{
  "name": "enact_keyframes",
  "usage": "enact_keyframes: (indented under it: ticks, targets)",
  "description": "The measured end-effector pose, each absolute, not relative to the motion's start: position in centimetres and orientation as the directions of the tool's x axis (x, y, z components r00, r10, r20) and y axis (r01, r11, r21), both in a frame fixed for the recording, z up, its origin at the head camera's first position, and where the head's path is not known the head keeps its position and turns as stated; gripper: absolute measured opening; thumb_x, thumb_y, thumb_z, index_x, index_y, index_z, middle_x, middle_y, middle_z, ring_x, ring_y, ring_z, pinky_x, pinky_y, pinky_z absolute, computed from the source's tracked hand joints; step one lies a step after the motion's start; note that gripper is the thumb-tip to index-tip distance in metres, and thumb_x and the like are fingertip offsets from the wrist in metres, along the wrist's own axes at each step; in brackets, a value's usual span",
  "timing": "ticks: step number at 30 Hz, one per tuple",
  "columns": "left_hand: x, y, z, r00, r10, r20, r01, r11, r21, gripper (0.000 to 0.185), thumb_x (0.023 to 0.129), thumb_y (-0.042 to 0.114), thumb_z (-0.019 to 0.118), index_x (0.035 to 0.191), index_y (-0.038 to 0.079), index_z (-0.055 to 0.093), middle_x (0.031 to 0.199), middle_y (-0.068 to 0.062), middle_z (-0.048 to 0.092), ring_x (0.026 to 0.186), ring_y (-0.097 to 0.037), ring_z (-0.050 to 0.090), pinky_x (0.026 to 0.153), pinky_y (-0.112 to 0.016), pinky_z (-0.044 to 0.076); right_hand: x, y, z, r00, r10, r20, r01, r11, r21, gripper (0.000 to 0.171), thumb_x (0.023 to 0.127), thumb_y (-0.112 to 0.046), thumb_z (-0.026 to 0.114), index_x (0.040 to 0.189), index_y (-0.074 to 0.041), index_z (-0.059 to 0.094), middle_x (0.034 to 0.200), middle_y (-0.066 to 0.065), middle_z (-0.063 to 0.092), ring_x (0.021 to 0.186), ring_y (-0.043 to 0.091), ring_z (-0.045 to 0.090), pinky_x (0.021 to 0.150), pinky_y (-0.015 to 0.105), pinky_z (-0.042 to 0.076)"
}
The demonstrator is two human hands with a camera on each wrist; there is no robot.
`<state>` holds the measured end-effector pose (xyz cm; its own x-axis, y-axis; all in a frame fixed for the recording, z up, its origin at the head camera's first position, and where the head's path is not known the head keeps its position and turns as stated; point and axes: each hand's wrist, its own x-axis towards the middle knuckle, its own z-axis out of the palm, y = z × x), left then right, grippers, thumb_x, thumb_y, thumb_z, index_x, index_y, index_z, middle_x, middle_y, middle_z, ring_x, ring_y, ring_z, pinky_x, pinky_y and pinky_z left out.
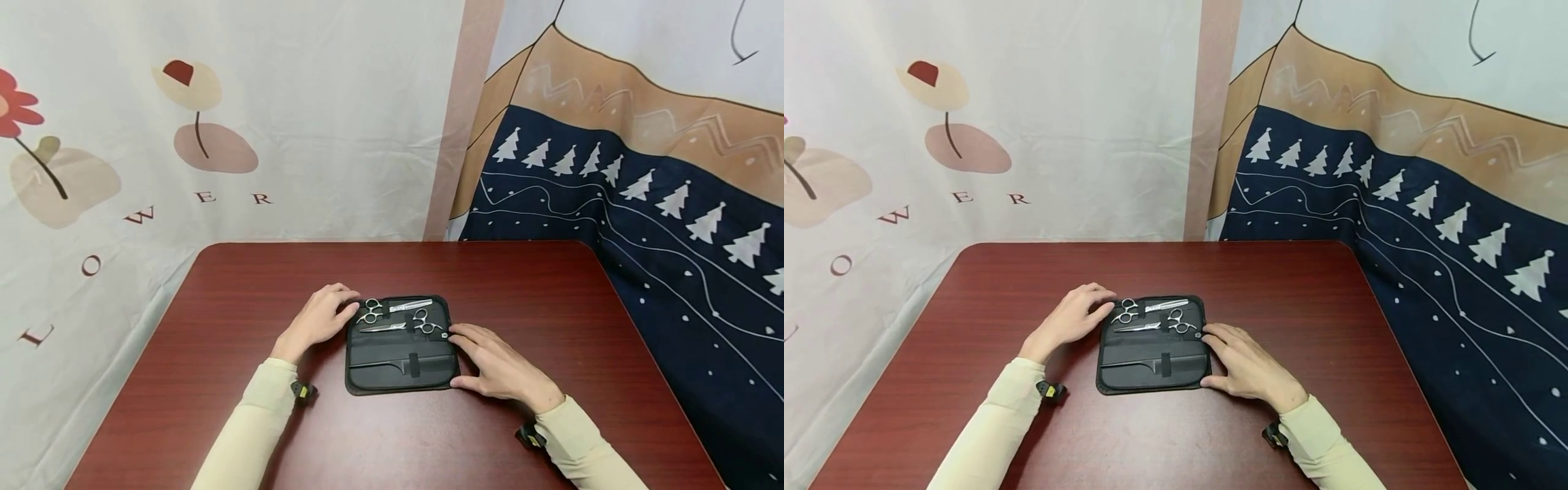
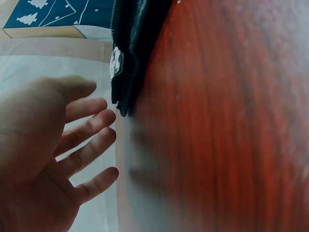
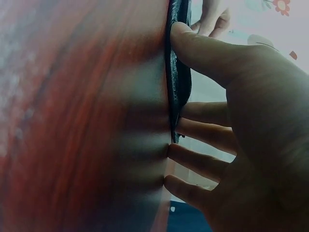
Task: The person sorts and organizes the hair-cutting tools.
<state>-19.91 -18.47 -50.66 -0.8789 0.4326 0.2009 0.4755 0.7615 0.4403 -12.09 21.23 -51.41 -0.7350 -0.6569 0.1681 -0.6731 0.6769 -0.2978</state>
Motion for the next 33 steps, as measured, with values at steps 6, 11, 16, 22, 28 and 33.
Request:
enact_keyframes:
  ticks: [6, 11, 16, 22, 28, 33]
  targets:
    - [-21.1, -18.7, -53.2, -0.862, 0.420, 0.283, 0.506, 0.738, 0.447, 0.022, 0.108, 0.012, 0.068, 0.119, 0.002, 0.085, 0.111, -0.015, 0.080, 0.103, -0.035, 0.077, 0.091, -0.055, 0.064, -12.1, 21.2, -51.5, -0.738, -0.653, 0.168, -0.670, 0.680, -0.298, 0.074, 0.088, -0.043, 0.097, 0.142, -0.001, 0.071, 0.159, 0.017, 0.064, 0.148, 0.038, 0.063, 0.125, 0.057, 0.053]
    - [-23.8, -20.1, -58.1, -0.858, 0.412, 0.307, 0.511, 0.746, 0.428, 0.022, 0.108, 0.020, 0.068, 0.119, 0.013, 0.086, 0.110, -0.004, 0.079, 0.099, -0.023, 0.078, 0.087, -0.046, 0.065, -12.1, 21.2, -51.5, -0.737, -0.654, 0.167, -0.671, 0.680, -0.296, 0.074, 0.087, -0.043, 0.098, 0.142, -0.001, 0.071, 0.159, 0.016, 0.064, 0.148, 0.038, 0.063, 0.126, 0.056, 0.052]
    - [-23.9, -19.8, -58.1, -0.877, 0.402, 0.261, 0.479, 0.762, 0.435, 0.022, 0.108, 0.021, 0.069, 0.120, 0.013, 0.085, 0.111, -0.004, 0.078, 0.099, -0.019, 0.079, 0.088, -0.041, 0.067, -12.1, 21.2, -51.5, -0.732, -0.659, 0.174, -0.677, 0.675, -0.293, 0.075, 0.087, -0.044, 0.098, 0.142, -0.001, 0.071, 0.159, 0.017, 0.065, 0.148, 0.038, 0.064, 0.125, 0.056, 0.052]
    - [-24.6, -19.7, -58.9, -0.897, 0.374, 0.236, 0.442, 0.769, 0.462, 0.018, 0.109, 0.018, 0.066, 0.115, 0.011, 0.082, 0.108, -0.006, 0.075, 0.096, -0.020, 0.075, 0.085, -0.042, 0.064, -12.0, 21.2, -51.5, -0.742, -0.649, 0.169, -0.667, 0.688, -0.284, 0.075, 0.087, -0.043, 0.098, 0.142, -0.001, 0.071, 0.159, 0.017, 0.065, 0.147, 0.038, 0.064, 0.125, 0.057, 0.053]
    - [-25.6, -20.1, -59.5, -0.896, 0.363, 0.255, 0.444, 0.736, 0.512, 0.012, 0.109, 0.015, 0.066, 0.111, 0.013, 0.078, 0.105, -0.006, 0.074, 0.092, -0.020, 0.071, 0.083, -0.041, 0.062, -12.0, 21.0, -51.3, -0.761, -0.632, 0.146, -0.644, 0.709, -0.286, 0.074, 0.088, -0.044, 0.097, 0.143, -0.002, 0.071, 0.160, 0.016, 0.065, 0.148, 0.037, 0.064, 0.126, 0.057, 0.052]
    - [-25.4, -20.4, -58.6, -0.909, 0.352, 0.224, 0.413, 0.688, 0.596, 0.008, 0.108, 0.015, 0.068, 0.111, 0.014, 0.076, 0.102, -0.004, 0.077, 0.088, -0.013, 0.074, 0.081, -0.033, 0.062, -11.9, 20.9, -51.1, -0.771, -0.623, 0.129, -0.630, 0.718, -0.297, 0.074, 0.088, -0.044, 0.097, 0.144, -0.002, 0.071, 0.161, 0.015, 0.064, 0.149, 0.037, 0.063, 0.126, 0.057, 0.051]
